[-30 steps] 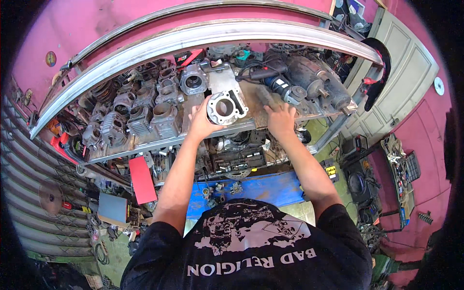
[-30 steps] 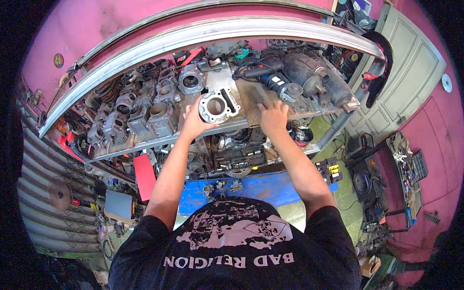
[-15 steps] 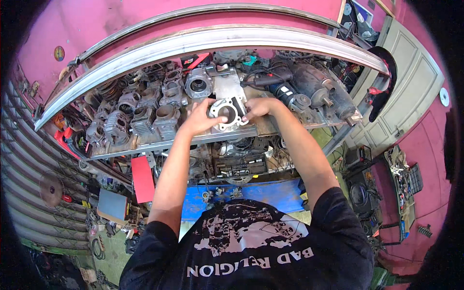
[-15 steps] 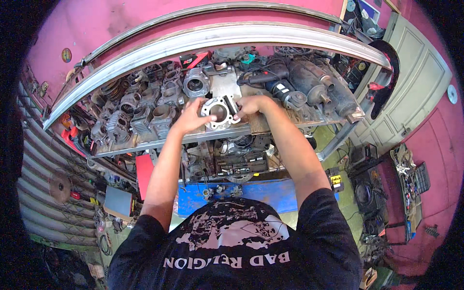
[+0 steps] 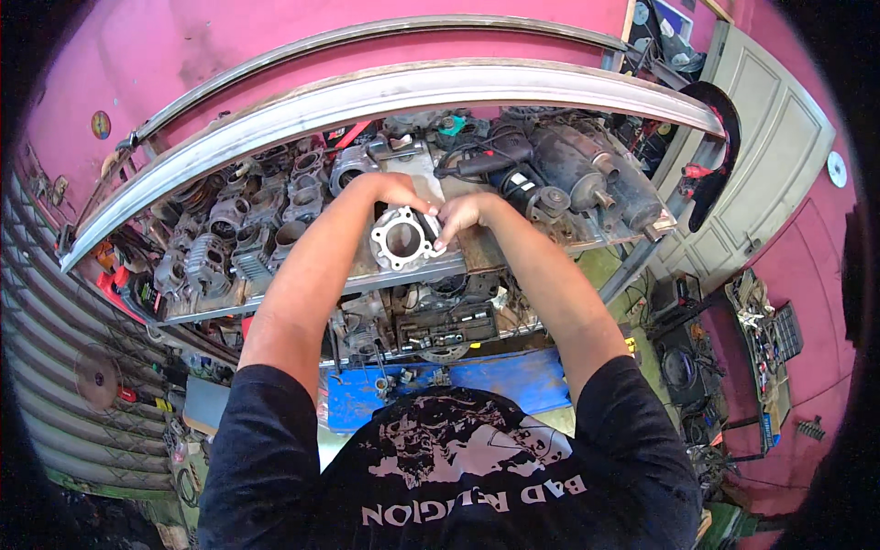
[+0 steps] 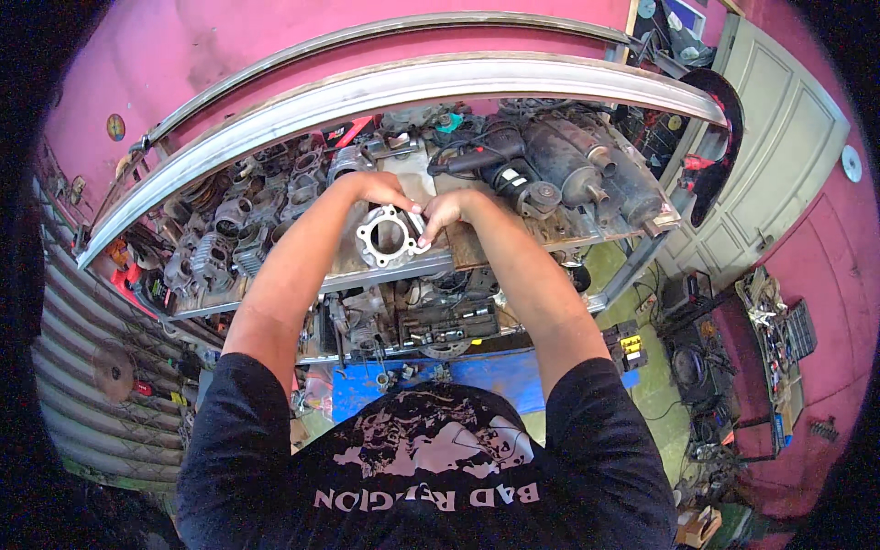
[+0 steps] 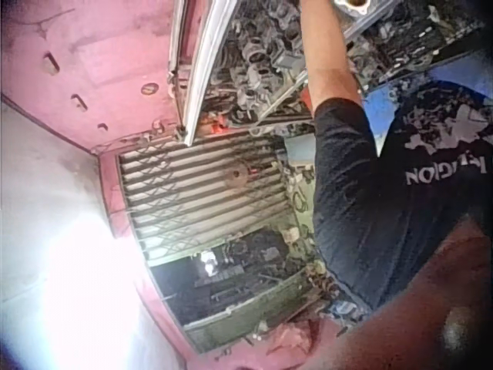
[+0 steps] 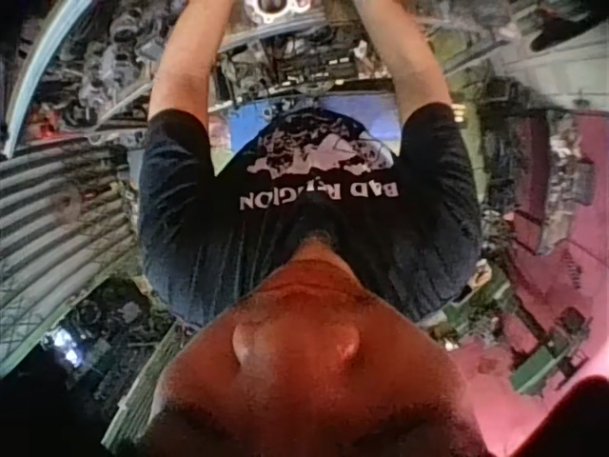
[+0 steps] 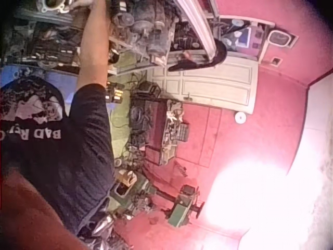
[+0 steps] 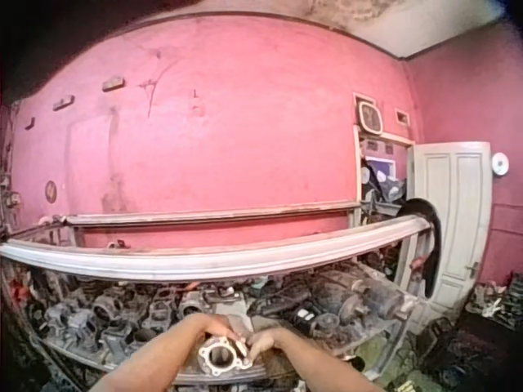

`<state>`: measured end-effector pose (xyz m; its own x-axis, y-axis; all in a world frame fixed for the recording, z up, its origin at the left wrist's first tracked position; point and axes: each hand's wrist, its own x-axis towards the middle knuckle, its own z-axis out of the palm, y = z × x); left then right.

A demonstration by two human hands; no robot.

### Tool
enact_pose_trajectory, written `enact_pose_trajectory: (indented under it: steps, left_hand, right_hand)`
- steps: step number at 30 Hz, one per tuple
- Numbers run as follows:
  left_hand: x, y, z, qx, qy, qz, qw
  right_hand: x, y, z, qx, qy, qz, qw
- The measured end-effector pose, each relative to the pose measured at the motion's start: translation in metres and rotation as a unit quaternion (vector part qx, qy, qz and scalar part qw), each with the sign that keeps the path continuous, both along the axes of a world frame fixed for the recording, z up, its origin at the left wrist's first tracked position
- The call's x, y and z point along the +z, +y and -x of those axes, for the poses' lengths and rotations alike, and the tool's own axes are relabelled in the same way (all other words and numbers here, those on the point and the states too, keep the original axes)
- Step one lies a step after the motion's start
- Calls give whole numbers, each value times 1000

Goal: The person picks up various metal engine components, such as cylinder heads and casings, from a blue workbench. They place each item onto a metal shelf above, arranging them in a row among other similar parts. The person handles the objects one at a time, rotating them to fit them into the available space on the shelf.

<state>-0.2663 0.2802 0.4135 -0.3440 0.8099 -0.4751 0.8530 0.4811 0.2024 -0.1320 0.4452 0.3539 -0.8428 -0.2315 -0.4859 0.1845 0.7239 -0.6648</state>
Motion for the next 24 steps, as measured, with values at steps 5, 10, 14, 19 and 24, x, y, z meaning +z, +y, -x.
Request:
enact_pose_trajectory:
  steps: [5, 10, 14, 19, 24]
  left_hand:
    - [23, -35, -9, -47, -30, -67, 996]
    - [36, -98, -19, -13, 68, -131, 989]
    - [62, -156, -75, 23, 218, -260, 940]
    - [9, -181, -88, 49, 384, -338, 858]
    - [-64, -186, -84, 46, 430, -317, 844]
  right_hand:
    - [-2, -5, 2, -1, 12, 61, 998]
    - [46, -45, -4, 58, 184, -67, 979]
    - [105, -104, -35, 1, 303, -288, 908]
    - [41, -145, -34, -86, 526, -332, 778]
    - [-34, -166, -29, -115, 588, -394, 697]
